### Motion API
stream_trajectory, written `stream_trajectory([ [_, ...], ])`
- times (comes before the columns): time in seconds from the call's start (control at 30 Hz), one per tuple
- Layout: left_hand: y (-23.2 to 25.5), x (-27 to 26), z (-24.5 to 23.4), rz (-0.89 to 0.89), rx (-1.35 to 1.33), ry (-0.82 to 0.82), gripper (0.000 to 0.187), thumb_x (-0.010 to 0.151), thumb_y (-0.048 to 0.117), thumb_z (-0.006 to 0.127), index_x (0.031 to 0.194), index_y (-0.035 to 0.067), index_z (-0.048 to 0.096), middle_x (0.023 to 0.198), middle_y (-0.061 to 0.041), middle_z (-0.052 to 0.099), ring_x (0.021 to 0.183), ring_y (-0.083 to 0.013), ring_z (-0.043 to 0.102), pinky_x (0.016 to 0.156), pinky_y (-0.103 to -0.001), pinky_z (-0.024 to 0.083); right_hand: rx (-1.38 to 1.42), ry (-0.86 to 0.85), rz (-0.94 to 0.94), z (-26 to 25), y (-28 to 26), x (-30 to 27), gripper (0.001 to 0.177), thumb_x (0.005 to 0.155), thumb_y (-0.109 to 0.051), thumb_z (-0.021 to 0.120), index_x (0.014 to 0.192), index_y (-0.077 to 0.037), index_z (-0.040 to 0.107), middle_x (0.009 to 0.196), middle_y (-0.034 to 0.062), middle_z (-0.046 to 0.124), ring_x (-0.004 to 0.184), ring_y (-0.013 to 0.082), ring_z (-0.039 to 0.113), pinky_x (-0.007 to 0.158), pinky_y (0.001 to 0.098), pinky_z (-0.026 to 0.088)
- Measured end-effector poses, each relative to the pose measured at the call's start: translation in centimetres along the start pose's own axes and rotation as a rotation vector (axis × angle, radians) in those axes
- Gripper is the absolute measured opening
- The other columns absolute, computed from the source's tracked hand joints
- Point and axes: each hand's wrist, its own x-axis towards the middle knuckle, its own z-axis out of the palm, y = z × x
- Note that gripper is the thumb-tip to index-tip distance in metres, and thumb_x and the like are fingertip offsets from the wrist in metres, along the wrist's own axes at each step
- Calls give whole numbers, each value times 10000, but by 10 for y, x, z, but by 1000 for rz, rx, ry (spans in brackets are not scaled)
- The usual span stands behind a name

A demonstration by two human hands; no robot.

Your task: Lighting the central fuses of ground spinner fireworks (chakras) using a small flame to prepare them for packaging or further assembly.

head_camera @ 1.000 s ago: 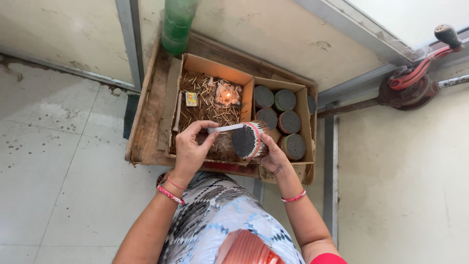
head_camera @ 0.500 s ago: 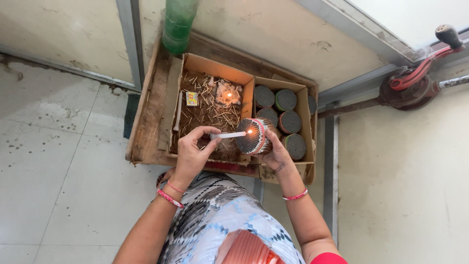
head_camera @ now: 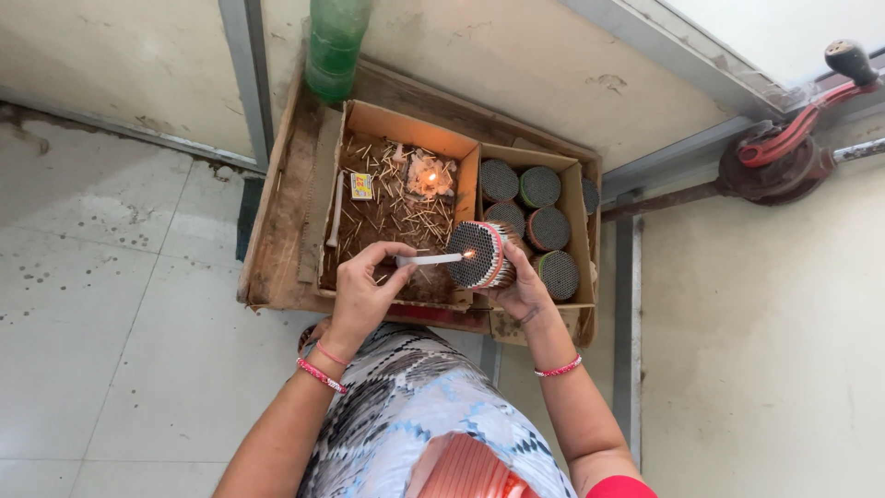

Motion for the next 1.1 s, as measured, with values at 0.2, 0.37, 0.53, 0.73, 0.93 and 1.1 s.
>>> stream_trajectory([
  [0.2,-14,-8,-3,-168,92,47,168,885,72,771,1048,36,754,897,-18,749,757,-56,644,679,-231,526,62,-83,-94,-8,-14,-3,723,869,-537,731,1420,-109,543,1376,139,615,1200,328,652,951,582,580],
  [0.37,-31,-26,-4,-270,78,70,174,895,78,775,1063,37,759,877,7,734,737,-34,623,663,-209,511,144,-110,-160,-56,-26,-5,790,841,-568,735,1457,-127,510,1434,182,568,1230,400,634,986,575,570],
  [0.53,-45,-43,0,-342,-7,101,181,917,74,767,1090,23,748,917,28,707,779,-22,607,685,-192,498,15,81,-137,-154,-4,24,756,832,-503,750,1452,-140,516,1433,123,588,1229,312,646,1035,516,551],
  [0.73,-35,-49,21,-390,-5,117,188,909,58,763,1091,15,742,903,31,704,727,-10,570,622,-179,447,-189,129,33,-176,8,50,536,894,-410,733,1288,-66,619,1256,78,700,1130,229,669,985,475,553],
  [0.93,-31,-60,40,-488,-83,170,182,923,52,749,1099,7,732,861,31,664,637,-24,510,539,-178,384,-844,82,34,-218,28,84,457,988,-367,748,1286,-61,585,1177,120,633,1090,284,613,953,455,514],
  [1.1,-40,-72,48,-480,-104,235,197,932,59,742,1121,6,720,904,17,679,719,-29,588,626,-188,497,-1573,327,-316,-142,-26,17,572,872,-423,757,1320,-81,659,1223,131,691,1161,300,666,1028,399,548],
])
